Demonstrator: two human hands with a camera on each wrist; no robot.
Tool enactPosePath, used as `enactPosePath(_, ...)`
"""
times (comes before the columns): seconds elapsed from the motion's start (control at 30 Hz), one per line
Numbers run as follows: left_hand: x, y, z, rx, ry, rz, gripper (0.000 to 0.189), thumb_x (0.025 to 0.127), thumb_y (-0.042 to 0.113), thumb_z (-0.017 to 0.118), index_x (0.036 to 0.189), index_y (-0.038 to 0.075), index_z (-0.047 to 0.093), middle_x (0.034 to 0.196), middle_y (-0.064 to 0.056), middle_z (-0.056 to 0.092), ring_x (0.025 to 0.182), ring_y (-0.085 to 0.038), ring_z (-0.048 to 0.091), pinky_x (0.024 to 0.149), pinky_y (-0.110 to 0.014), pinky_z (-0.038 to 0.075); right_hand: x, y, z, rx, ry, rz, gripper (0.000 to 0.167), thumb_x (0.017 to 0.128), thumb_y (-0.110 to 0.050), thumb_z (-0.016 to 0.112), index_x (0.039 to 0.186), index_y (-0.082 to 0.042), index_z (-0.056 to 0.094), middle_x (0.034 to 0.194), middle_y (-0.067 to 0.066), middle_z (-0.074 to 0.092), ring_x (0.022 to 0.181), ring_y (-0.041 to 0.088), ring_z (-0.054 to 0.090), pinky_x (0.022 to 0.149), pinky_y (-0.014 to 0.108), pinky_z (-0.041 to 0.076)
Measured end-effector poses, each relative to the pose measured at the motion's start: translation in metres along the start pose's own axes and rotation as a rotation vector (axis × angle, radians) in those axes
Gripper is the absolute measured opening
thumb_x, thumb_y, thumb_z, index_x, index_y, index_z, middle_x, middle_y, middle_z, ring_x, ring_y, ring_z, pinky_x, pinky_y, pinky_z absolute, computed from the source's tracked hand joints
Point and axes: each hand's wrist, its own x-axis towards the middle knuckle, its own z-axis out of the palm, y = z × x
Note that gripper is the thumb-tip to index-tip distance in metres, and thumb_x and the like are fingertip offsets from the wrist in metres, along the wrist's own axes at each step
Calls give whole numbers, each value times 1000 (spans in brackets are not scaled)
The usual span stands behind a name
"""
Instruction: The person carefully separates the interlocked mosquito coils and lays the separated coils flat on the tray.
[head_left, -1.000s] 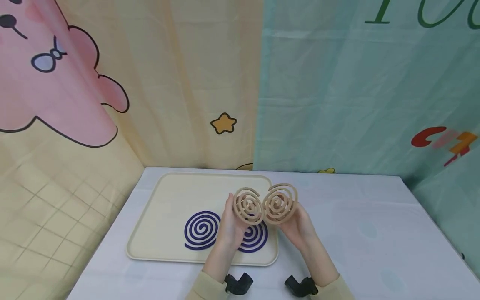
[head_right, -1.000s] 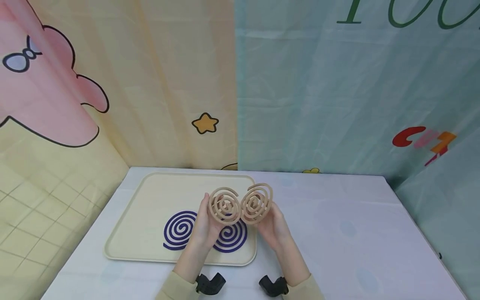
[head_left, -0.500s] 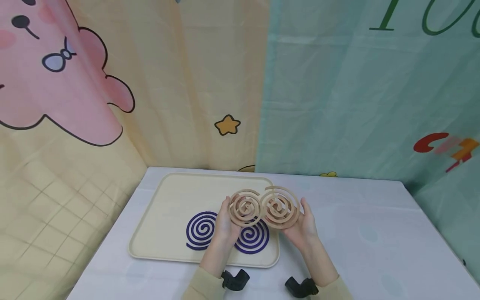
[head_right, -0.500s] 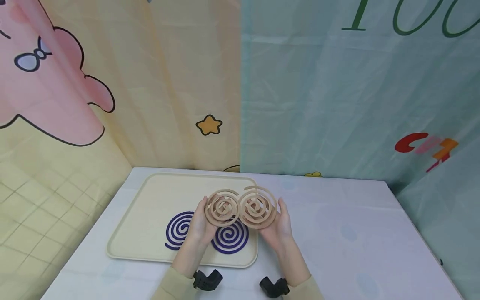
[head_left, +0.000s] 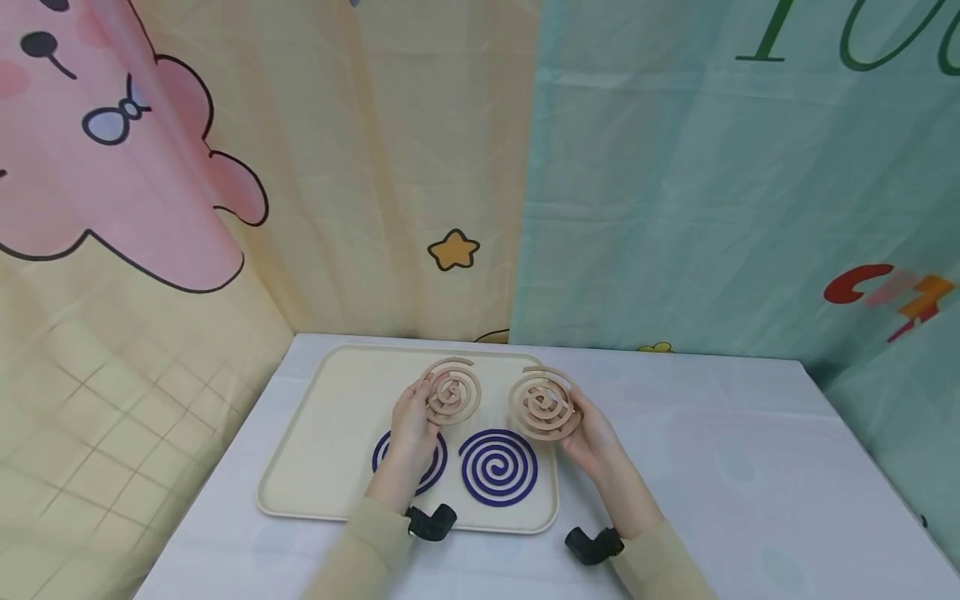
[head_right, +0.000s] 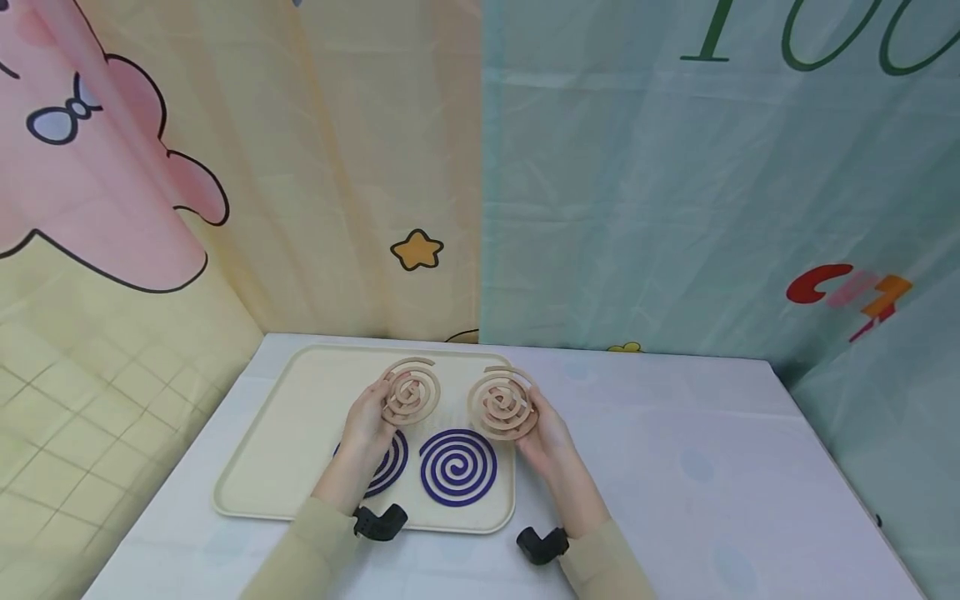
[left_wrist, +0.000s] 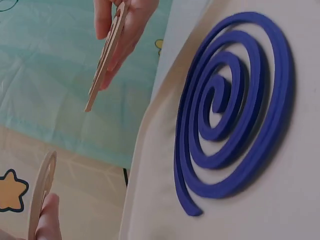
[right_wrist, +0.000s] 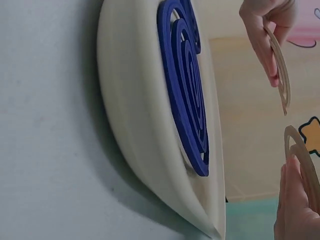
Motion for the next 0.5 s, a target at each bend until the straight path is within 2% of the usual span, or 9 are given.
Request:
enactPosePath(0.07, 8, 4, -4, 27, 27, -8, 46, 108, 15, 32, 148, -7, 24, 161, -14, 26, 147, -27, 30, 120, -34, 31, 7, 1, -1, 8, 8, 9, 54, 109, -24, 14, 157, -3, 0, 164, 16, 4, 151, 23, 12, 118, 25, 31)
enactPosePath(0.17, 21, 9, -10, 58, 48, -27, 47, 108, 16, 33, 148, -6, 26, 159, -15, 29, 146, -26, 33, 118, -31, 33, 16, 1, -1, 31, 7, 16, 54, 109, -22, 12, 157, -2, 0, 165, 15, 2, 151, 23, 8, 119, 24, 28)
enactPosePath(0.2, 25, 10, -12, 55, 47, -38, 47, 108, 15, 33, 149, -6, 25, 159, -16, 29, 146, -25, 33, 118, -30, 33, 19, 1, -1, 31, -1, 16, 54, 109, -22, 11, 157, -2, -1, 165, 15, 1, 151, 23, 6, 119, 24, 26)
enactPosePath(0.33, 38, 13, -20, 6, 46, -94, 48, 108, 12, 30, 152, -4, 19, 160, -17, 27, 146, -23, 32, 115, -25, 35, 27, 1, -1, -5, -25, 25, 53, 108, -20, 9, 156, 1, -2, 165, 17, -1, 151, 23, 4, 115, 19, 32)
enactPosePath(0.4, 42, 13, -23, -5, 50, -120, 49, 108, 11, 28, 154, -3, 17, 160, -17, 28, 145, -21, 33, 111, -21, 38, 28, 2, -1, -23, -23, 42, 53, 108, -20, 8, 156, 1, -1, 164, 17, 1, 150, 21, 9, 108, 17, 38)
enactPosePath(0.5, 46, 11, -26, 15, 60, -154, 49, 108, 12, 26, 155, 1, 17, 158, -17, 29, 140, -17, 39, 104, -14, 43, 29, 4, -2, -53, -13, 49, 53, 108, -20, 8, 156, 2, 0, 162, 19, 10, 138, 15, 38, 98, 15, 44)
